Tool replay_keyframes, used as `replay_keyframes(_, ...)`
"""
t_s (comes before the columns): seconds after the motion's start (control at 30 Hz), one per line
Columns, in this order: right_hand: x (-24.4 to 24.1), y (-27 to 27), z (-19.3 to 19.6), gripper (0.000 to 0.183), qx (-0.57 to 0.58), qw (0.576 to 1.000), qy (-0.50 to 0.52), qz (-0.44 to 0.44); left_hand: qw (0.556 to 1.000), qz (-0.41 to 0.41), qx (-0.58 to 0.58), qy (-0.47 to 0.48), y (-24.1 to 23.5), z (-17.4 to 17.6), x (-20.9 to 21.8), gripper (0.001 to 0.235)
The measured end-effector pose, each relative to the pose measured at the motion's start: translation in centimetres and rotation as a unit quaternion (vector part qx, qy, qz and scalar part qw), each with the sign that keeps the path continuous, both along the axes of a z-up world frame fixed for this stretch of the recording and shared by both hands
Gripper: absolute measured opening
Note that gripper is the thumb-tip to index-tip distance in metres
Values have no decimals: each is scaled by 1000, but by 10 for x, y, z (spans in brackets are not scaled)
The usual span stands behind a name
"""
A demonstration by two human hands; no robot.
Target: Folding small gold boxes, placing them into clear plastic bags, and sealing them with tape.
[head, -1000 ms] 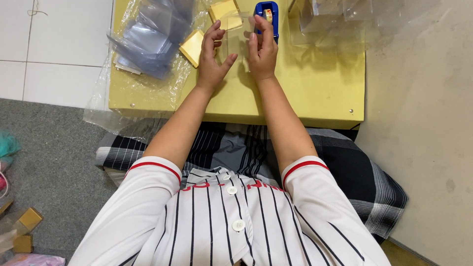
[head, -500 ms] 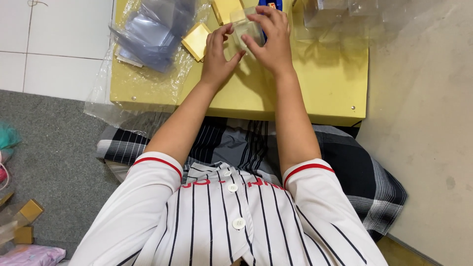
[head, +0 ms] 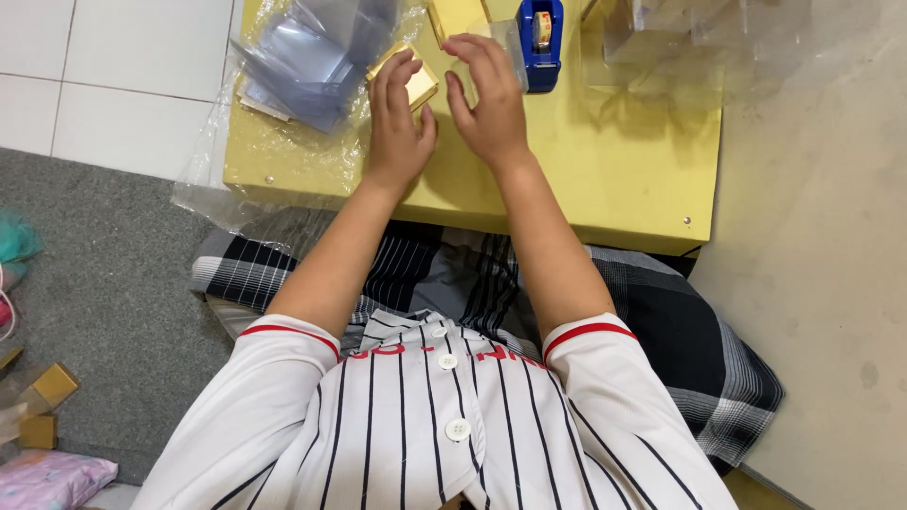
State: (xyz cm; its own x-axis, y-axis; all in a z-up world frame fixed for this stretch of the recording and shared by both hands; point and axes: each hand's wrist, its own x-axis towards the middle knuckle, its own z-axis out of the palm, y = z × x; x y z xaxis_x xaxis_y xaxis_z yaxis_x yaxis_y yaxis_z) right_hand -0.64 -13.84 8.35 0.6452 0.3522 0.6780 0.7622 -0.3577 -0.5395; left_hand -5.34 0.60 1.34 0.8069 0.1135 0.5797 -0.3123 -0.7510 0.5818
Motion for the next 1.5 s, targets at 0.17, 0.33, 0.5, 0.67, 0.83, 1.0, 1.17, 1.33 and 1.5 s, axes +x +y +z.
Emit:
replay_keyframes(0.17,5,32,-49,63,-53,996,56,47,1000,14,19,4,15,3,-27,53)
replay_keyframes(0.33,22,46,-85,88,-111,991,67,32,994,52,85,35,22,2,-31,52)
replay_keyframes(0.5,20,49,-92,91,-153,987,47,-2,994,42,73,64,27,-4,-30,58)
replay_keyframes(0.67,18,48,-95,93,-146,988,58,-7,996,39,52,60,28,-6,-31,59)
replay_keyframes(0.83,19,46,-96,75,-118,990,80,9,996,33,30,74,27,0,-33,59)
replay_keyframes(1.0,17,43,-83,53,-21,990,124,56,995,35,7,96,29,-16,-22,70)
replay_keyframes(1.17,13,40,-73,37,32,990,122,63,996,14,-67,65,20,-40,-12,87)
replay_keyframes(1.33,13,36,-71,39,101,976,149,119,994,-3,-86,71,10,-27,-3,89)
replay_keyframes(1.5,20,34,-86,54,129,964,169,158,988,-11,-123,94,7,-21,11,88)
